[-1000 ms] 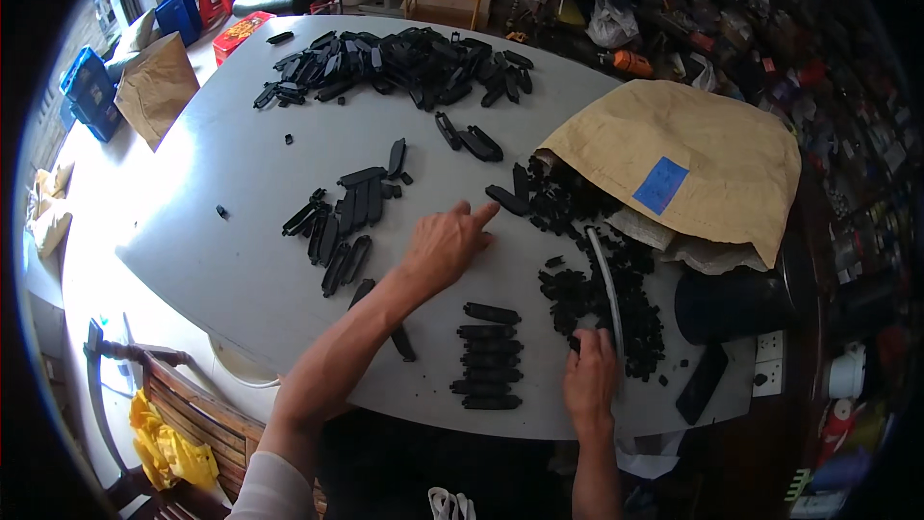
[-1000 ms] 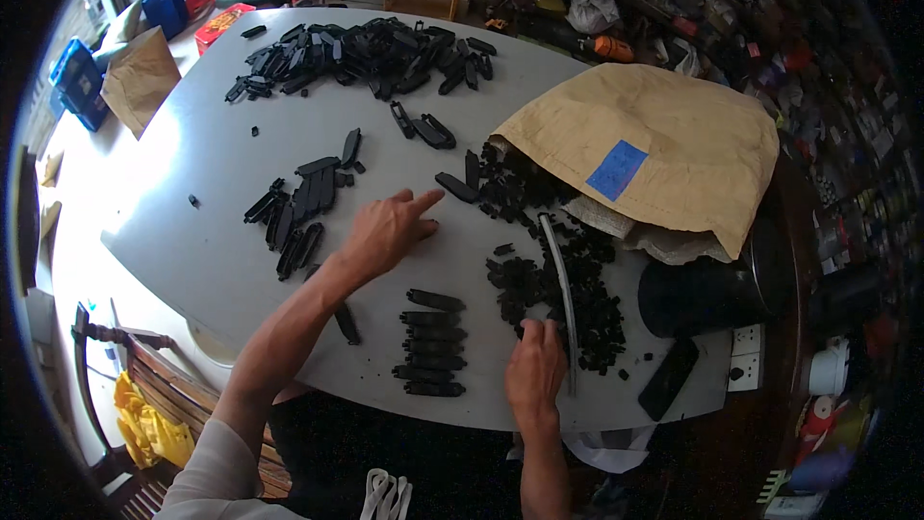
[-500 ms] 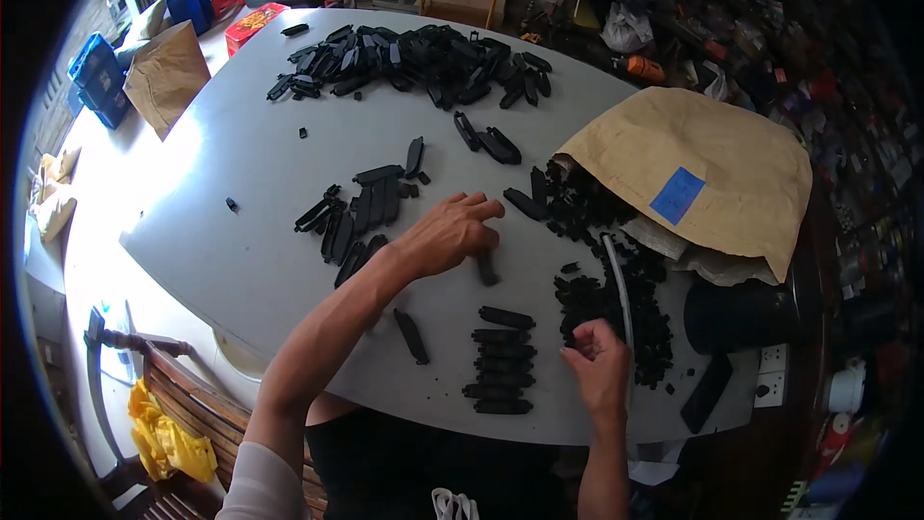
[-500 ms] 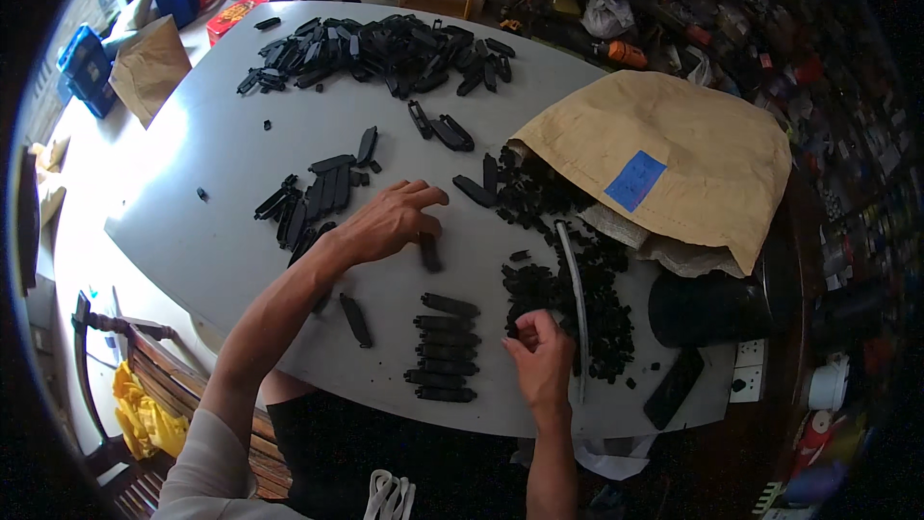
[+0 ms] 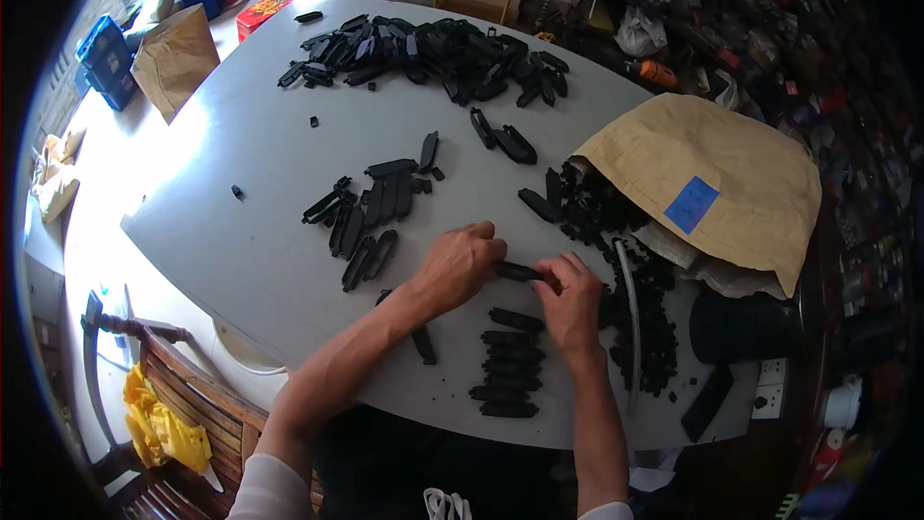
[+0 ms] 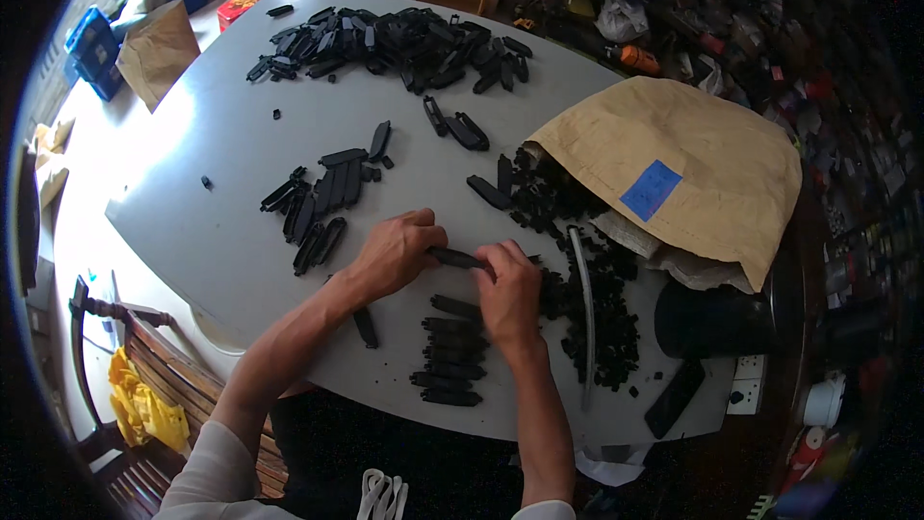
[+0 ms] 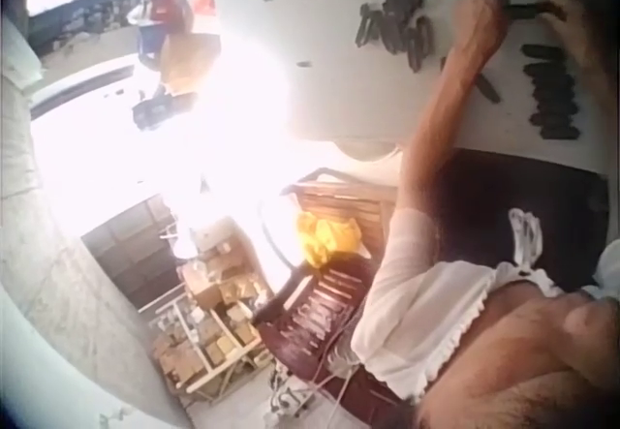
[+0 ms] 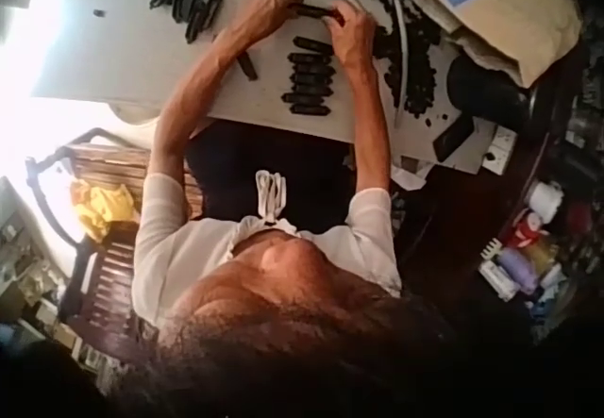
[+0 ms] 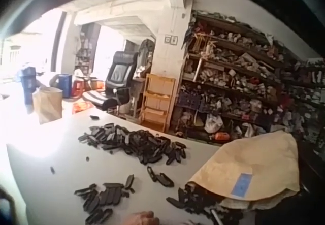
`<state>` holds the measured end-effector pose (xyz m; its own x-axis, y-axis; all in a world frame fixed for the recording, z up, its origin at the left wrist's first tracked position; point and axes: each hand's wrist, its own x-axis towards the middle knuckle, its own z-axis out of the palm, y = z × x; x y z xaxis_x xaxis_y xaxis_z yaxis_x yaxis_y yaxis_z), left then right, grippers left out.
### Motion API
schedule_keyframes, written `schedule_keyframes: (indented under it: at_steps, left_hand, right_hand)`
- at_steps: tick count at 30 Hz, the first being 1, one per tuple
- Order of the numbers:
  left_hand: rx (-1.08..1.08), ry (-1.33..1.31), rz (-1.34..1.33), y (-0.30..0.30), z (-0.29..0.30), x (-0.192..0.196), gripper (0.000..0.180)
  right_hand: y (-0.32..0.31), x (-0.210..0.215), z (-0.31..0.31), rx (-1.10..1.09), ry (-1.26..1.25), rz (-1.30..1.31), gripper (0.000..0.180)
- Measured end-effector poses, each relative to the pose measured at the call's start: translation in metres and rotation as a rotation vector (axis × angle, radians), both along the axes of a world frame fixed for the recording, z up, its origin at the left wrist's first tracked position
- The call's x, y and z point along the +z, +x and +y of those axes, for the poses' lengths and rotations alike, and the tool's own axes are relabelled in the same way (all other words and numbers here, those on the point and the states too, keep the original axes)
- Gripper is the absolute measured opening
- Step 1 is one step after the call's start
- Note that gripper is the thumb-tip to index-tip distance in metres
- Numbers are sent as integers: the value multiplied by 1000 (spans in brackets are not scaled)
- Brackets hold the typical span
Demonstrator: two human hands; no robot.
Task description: Assembling small black plastic components by snapping them together on a table.
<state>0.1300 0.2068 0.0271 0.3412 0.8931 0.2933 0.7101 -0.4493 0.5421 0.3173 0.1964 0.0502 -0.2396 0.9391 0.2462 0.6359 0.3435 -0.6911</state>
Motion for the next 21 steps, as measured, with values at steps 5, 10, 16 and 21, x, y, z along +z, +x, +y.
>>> schedule_keyframes:
  at_steps: [5, 10, 16, 21]
  left_hand:
    - [10, -54, -85, -5, -2, -2, 20]
    - [-1, -92, -131, -6, 1, -8, 19]
    - [8, -63, -173, -5, -1, -9, 11]
    - [1, -41, -170, -3, -1, -10, 10]
  right_hand:
    - [-13, -6, 10, 81, 56, -34, 21]
    - [-16, -7, 16, 162, 36, -73, 21]
    - [-13, -1, 21, 264, 25, -121, 18]
    - [-13, -1, 18, 264, -25, -18, 15]
